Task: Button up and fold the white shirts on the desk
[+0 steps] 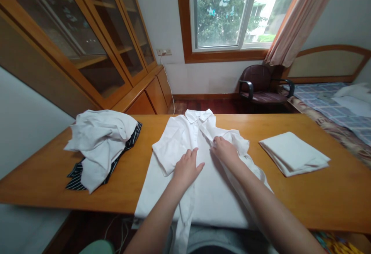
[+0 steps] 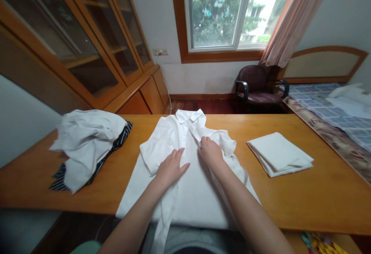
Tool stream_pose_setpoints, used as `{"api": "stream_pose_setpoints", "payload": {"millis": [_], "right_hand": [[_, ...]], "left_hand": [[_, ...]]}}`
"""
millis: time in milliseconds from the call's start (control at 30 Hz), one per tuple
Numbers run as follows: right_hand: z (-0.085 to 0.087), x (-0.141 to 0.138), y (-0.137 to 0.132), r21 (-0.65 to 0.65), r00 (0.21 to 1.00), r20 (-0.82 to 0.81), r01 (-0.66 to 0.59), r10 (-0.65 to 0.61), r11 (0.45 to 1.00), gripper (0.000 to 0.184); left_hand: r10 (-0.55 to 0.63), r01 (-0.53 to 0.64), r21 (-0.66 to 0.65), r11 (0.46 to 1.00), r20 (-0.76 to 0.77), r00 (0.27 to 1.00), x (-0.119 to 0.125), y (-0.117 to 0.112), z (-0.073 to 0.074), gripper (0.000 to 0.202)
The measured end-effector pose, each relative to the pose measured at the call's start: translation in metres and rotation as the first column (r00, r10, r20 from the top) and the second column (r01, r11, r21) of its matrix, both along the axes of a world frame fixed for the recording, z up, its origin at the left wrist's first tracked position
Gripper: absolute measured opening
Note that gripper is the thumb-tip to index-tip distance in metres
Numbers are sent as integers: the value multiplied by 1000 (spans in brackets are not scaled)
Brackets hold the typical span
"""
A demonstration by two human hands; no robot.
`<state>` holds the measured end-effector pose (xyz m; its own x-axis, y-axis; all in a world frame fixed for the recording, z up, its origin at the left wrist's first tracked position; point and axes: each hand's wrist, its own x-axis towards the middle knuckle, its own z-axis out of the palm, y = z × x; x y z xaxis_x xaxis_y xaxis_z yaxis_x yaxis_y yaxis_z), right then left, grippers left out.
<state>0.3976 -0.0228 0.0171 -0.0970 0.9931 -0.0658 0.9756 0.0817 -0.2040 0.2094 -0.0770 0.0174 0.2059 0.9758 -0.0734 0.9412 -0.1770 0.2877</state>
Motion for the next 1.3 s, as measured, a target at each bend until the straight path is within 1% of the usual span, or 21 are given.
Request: {"api": "stream_pose_setpoints", "payload": {"millis": [100, 200, 267, 333, 367, 400, 467, 533, 567, 600, 667, 733, 767, 833, 900, 967, 1033, 1067, 1133, 1200, 1300], "right_hand": [[0, 6, 0, -106, 998, 35, 56, -53, 993, 27], [8, 22, -2, -135, 998, 46, 47, -41, 990, 36], [15, 31, -4, -85, 999, 36, 28, -25, 996, 41], [23, 37, -8, 70, 1000, 11, -9, 8, 997, 41], [27, 38, -10, 171, 999, -23, -32, 37, 985, 40], [31, 37, -12, 263, 994, -79, -55, 78, 963, 39], [37, 30, -15, 366, 942, -277, -80, 191, 927, 39], [41, 17, -18, 326, 775, -566, -102, 281, 940, 40], [43, 9, -20, 270, 648, -706, -128, 287, 954, 41], [44, 1, -21, 204, 508, -820, -173, 264, 964, 42], [44, -11, -23, 104, 268, -946, -279, 182, 955, 44], [43, -19, -27, 57, 107, -989, -352, 101, 934, 48], [42, -20, -29, 38, 57, -996, -376, 63, 926, 51], [38, -21, -34, -12, 42, -999, -426, 6, 905, 61], [33, -21, -37, -75, 151, -988, -461, -5, 884, 66], [25, -25, -38, -119, 293, -956, -421, 11, 899, 51], [17, -30, -36, -125, 346, -938, -341, 1, 932, 33], [13, -33, -35, -123, 326, -945, -301, -19, 946, 32], [10, -37, -30, -129, 224, -971, -226, -78, 966, 33], [15, -38, -26, -155, 74, -987, -163, -145, 974, 32], [36, -39, -23, -192, -170, -964, -75, -202, 979, 38]], "left_hand": [[17, -19, -31, 999, -80, 997, 7, 13, -14, 70], [16, -20, -78, 997, -53, 998, 0, 21, -20, 65], [10, -4, -90, 996, 67, 998, -8, 25, -19, 60], [12, 7, -57, 998, 330, 944, -14, 27, -14, 50], [13, 3, -32, 999, 497, 868, -17, 27, -9, 44], [14, -8, -13, 1000, 655, 755, -18, 28, -3, 39], [7, -16, 1, 1000, 875, 484, -19, 27, 13, 36], [-15, 25, 8, 1000, 956, 292, -16, 26, 31, 40], [-34, 52, 21, 998, 966, 257, -13, 27, 40, 41], [-58, 69, 41, 997, 964, 259, -11, 27, 47, 42], [-103, 60, 88, 994, 939, 328, -6, 30, 58, 40], [-124, 24, 125, 992, 909, 397, -3, 34, 63, 38], [-124, 10, 132, 991, 900, 418, -2, 36, 64, 38], [-121, 13, 130, 991, 885, 450, -1, 37, 64, 38], [-142, 44, 139, 989, 847, 512, -1, 36, 63, 36], [-196, 91, 176, 980, 782, 592, -2, 33, 64, 32], [-270, 141, 238, 961, 703, 658, -5, 28, 66, 30], [-312, 166, 276, 947, 664, 680, -8, 25, 68, 31], [-391, 207, 356, 911, 592, 704, -19, 19, 69, 37], [-425, 224, 398, 889, 541, 726, -34, 13, 68, 54], [-361, 213, 321, 923, 527, 769, -53, 1, 59, 93]]}}
